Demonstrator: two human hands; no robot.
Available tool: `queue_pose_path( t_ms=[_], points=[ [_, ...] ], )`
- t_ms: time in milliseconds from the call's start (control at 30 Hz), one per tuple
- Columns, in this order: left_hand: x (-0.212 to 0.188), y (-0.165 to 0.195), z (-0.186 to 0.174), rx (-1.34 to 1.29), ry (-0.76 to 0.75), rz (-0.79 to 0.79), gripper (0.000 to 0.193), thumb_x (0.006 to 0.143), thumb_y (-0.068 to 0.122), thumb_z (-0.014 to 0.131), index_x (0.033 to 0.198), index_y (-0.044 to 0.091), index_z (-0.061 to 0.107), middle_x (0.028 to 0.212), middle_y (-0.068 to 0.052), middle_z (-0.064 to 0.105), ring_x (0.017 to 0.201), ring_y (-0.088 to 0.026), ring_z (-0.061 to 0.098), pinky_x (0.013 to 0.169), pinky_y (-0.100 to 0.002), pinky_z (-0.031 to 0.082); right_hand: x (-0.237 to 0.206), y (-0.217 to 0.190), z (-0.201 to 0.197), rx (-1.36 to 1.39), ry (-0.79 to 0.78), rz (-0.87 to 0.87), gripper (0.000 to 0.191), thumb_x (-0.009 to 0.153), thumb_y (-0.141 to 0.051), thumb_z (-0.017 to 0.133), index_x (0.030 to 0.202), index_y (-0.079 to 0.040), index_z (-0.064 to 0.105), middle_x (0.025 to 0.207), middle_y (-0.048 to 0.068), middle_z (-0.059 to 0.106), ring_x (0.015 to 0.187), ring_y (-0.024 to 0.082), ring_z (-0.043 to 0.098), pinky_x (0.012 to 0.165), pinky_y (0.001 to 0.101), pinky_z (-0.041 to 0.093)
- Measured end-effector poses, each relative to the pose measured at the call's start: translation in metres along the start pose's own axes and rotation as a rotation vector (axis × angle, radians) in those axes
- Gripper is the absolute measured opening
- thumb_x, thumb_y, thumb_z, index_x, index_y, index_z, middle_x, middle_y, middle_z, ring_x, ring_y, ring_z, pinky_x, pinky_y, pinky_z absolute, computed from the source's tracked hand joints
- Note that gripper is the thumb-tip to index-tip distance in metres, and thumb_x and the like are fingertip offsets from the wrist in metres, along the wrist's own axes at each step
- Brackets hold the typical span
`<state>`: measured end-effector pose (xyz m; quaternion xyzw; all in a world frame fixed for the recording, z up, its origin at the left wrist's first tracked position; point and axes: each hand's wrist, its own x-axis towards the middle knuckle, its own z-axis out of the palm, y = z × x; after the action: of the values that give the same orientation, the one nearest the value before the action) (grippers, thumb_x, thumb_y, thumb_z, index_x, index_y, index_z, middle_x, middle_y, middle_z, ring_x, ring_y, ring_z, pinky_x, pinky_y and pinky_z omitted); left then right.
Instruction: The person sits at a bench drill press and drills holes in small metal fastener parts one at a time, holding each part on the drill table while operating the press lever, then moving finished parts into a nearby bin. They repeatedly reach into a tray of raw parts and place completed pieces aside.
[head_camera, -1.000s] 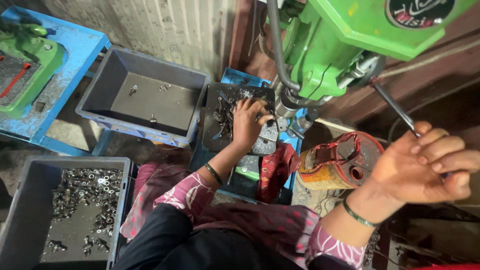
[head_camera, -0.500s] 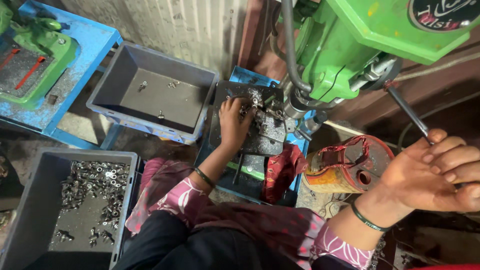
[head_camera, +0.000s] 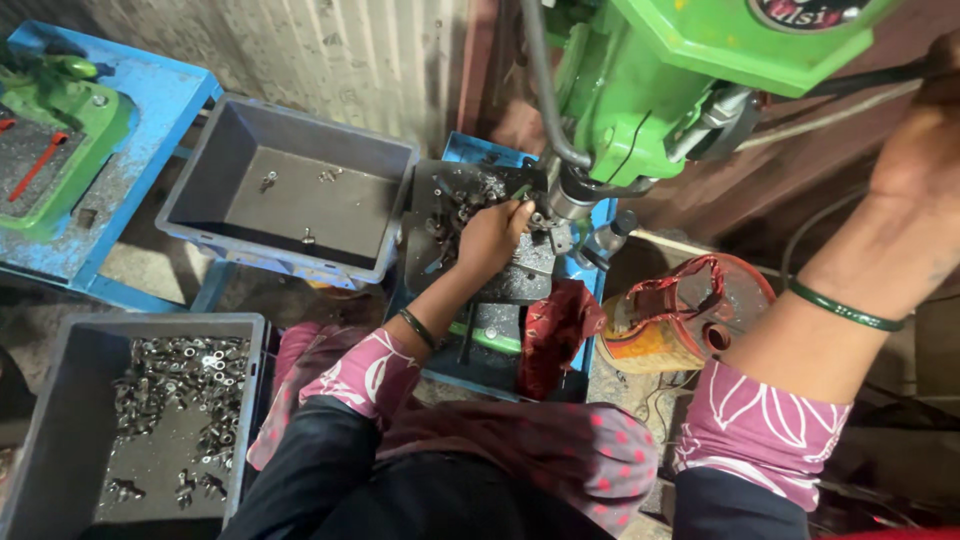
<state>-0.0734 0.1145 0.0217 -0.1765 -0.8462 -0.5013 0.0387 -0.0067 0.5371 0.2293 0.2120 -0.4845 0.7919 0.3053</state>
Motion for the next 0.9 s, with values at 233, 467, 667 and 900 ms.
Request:
queue_pose_path(
  t_ms=[233,467,667,900],
  points=[
    [-0.008,-0.012,-0.014,-0.068,-0.03,-0.163,0.034,0.098,0.035,0.066,0.087,0.004,0.075,0.073,-0.017,0.071,0.068,-0.033,0.07,0.065,-0.043,0.049,-0.003,-0.003,0.008,0.007,0.016,-0.009,0.035,0.104,-0.041,0.045,0.085,-0.013,0.038,0.073,0.003,0.035,0.068,0.016,0.036,0.075,0.0301,0.039],
    [-0.026,0.016,-0.025,-0.257,0.129,0.04,0.02,0.088,0.015,0.076,0.106,0.007,0.077,0.09,-0.012,0.078,0.081,-0.026,0.079,0.072,-0.032,0.058,-0.006,-0.003,0.012,0.006,0.025,-0.011,0.034,0.105,-0.039,0.045,0.084,-0.013,0.037,0.071,0.003,0.034,0.066,0.016,0.036,0.073,0.03,0.039],
    [-0.037,0.023,-0.015,-0.102,0.197,0.259,0.023,0.089,0.019,0.078,0.108,0.007,0.077,0.101,-0.012,0.077,0.087,-0.03,0.076,0.076,-0.037,0.059,-0.006,-0.006,0.018,0.001,0.031,-0.013,0.034,0.106,-0.038,0.044,0.084,-0.013,0.037,0.07,0.003,0.034,0.065,0.016,0.036,0.073,0.03,0.038],
    [-0.036,0.016,-0.01,-0.01,0.198,0.279,0.023,0.088,0.018,0.076,0.11,0.012,0.078,0.1,-0.01,0.076,0.088,-0.031,0.073,0.077,-0.04,0.058,-0.019,-0.013,0.049,0.0,0.034,-0.044,0.033,0.106,-0.035,0.044,0.083,-0.013,0.036,0.068,0.004,0.033,0.064,0.016,0.035,0.071,0.0299,0.038]
  ],
)
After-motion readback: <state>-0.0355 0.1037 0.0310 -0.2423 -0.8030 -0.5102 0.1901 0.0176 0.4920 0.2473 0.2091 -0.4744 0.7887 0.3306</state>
